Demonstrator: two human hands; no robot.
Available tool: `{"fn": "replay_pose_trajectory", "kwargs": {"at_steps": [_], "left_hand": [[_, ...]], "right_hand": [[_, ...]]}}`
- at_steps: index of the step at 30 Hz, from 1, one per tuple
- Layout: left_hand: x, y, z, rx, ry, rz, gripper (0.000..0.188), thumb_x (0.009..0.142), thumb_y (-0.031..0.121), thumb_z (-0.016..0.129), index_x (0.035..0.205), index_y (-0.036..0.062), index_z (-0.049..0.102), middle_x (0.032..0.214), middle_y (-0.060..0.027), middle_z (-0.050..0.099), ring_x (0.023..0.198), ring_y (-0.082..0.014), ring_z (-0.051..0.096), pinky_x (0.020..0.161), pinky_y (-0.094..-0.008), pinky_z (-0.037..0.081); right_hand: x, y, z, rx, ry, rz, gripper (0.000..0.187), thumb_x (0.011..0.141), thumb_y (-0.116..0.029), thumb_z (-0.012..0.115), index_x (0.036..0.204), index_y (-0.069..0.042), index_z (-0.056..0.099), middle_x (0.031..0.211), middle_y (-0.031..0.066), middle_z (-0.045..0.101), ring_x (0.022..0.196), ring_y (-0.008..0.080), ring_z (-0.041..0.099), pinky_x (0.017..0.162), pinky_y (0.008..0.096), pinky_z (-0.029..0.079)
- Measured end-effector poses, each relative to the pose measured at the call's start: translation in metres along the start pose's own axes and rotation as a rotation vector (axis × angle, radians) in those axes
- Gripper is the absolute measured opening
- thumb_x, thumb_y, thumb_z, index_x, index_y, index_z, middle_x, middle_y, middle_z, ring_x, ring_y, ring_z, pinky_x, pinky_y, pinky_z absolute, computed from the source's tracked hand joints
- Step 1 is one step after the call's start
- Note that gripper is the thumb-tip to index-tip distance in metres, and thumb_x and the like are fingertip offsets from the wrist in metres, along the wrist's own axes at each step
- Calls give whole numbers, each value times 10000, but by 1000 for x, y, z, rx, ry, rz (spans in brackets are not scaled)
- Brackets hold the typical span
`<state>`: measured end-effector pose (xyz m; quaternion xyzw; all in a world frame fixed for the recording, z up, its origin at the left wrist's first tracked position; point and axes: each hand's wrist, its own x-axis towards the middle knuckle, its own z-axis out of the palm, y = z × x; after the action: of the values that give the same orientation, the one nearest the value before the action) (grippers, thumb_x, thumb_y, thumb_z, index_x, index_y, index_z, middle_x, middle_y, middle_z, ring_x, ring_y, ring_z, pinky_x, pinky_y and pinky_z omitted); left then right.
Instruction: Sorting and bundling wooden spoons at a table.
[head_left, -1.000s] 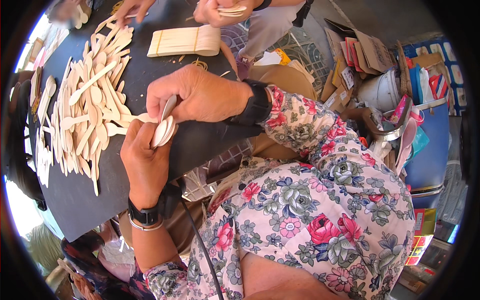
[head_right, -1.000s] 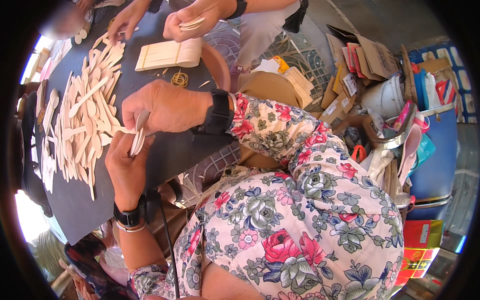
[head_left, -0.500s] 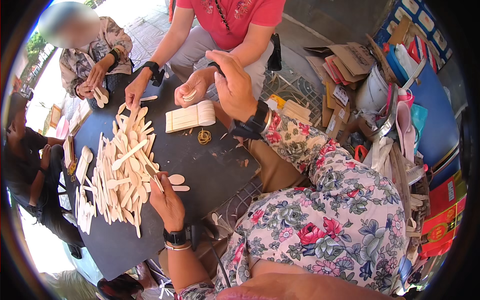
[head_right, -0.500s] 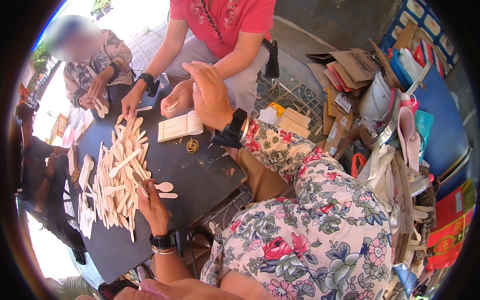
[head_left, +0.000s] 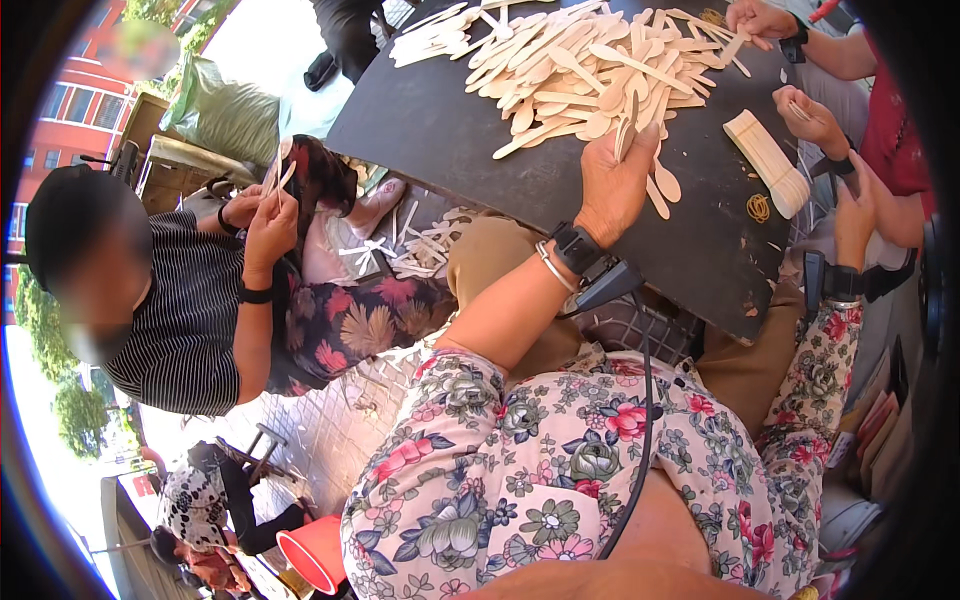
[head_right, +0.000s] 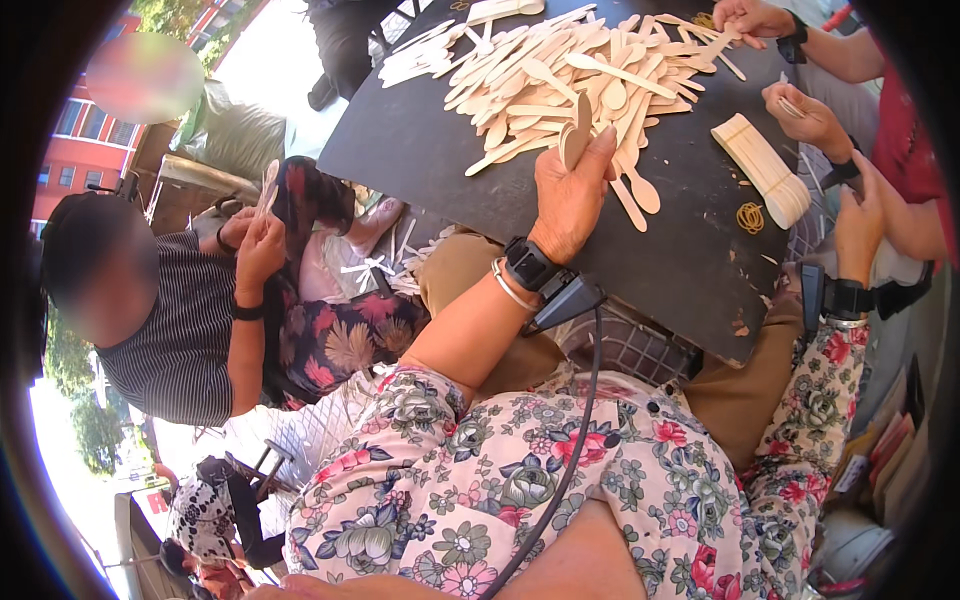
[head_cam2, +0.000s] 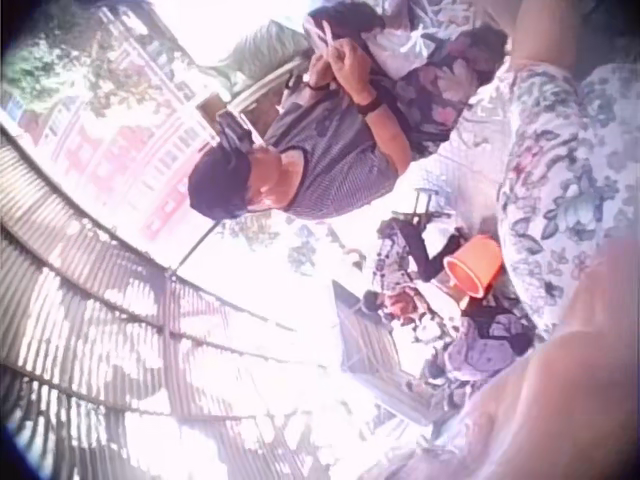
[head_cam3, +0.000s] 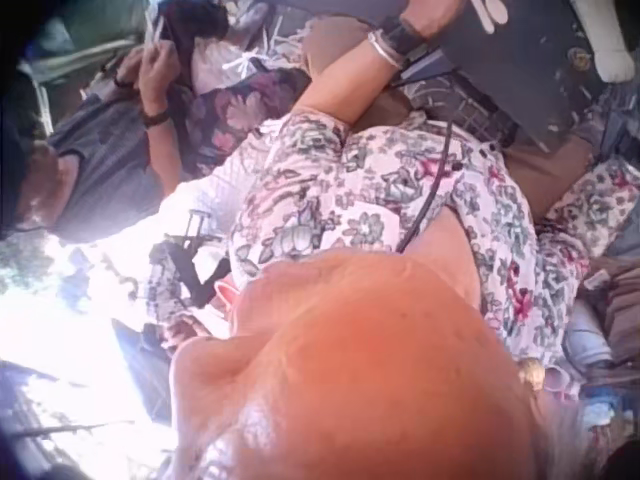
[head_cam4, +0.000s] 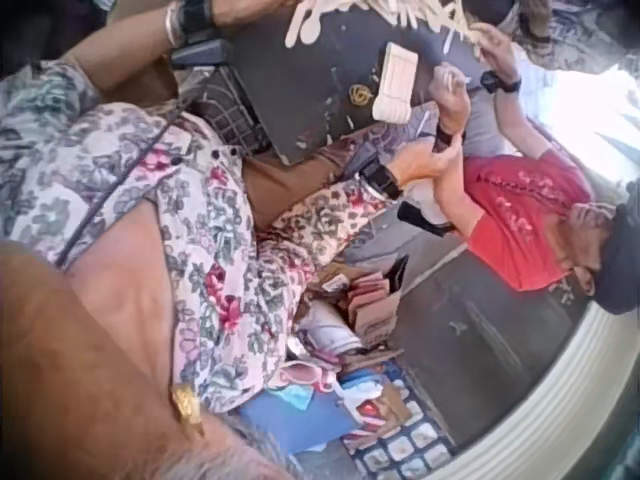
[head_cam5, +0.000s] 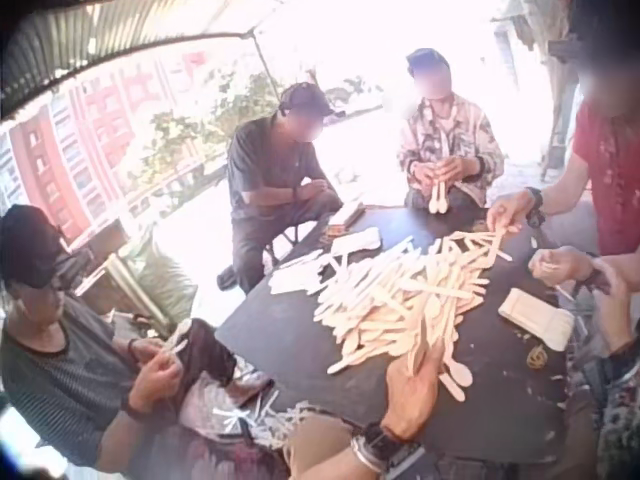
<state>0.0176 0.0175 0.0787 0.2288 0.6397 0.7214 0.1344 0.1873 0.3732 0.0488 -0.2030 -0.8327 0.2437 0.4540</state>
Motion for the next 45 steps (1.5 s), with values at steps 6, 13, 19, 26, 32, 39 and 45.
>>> {"fn": "replay_pose_trajectory", "kwargs": {"at_steps": [6,13,19,26,32,39,45], "left_hand": [[-20,-7,-23,-164,177,94,294,921,262,641,717,56,592,565,18,540,472,-33,437,422,-204,330],[-50,24,-47,-161,190,213,416,945,355,603,682,33,579,582,4,522,556,-69,450,505,-260,378],[-74,30,-60,-284,289,189,397,903,428,651,724,98,522,520,25,474,408,-54,402,366,-215,290],[-134,88,-206,-540,757,560,517,1000,481,397,635,116,421,561,21,296,460,-101,262,425,-269,253],[-312,64,-447,-529,1119,774,294,852,375,569,692,137,504,584,5,392,579,-196,421,575,-344,389],[-429,83,-539,101,1374,216,242,934,320,379,827,104,351,683,-59,399,696,-231,467,702,-386,451],[-248,92,-391,-52,1190,499,370,976,376,447,709,129,378,523,2,246,442,-139,280,437,-287,274]], "right_hand": [[11,11,15,-45,-78,-55,493,850,54,493,1336,-27,498,1280,129,558,1174,202,540,1008,295,395],[18,45,4,-166,-107,-69,482,865,13,508,1342,-59,511,1326,144,540,1203,228,529,1001,318,394],[18,66,7,-177,-43,-63,453,879,-72,575,1330,-74,538,1263,157,593,1127,248,589,952,325,431],[16,72,-9,-305,8,-129,454,859,-174,654,1288,-52,569,1301,164,575,1184,260,559,967,333,422],[14,62,-4,-298,8,-156,433,860,-196,647,1265,-53,587,1311,155,571,1222,285,532,1015,343,384],[20,69,-11,-473,85,-259,430,805,-220,689,1209,-84,633,1334,131,543,1239,296,492,1038,369,368],[-4,12,7,-395,208,-232,408,720,-128,683,1120,-63,632,1248,160,587,1192,343,511,1032,421,378]]}}
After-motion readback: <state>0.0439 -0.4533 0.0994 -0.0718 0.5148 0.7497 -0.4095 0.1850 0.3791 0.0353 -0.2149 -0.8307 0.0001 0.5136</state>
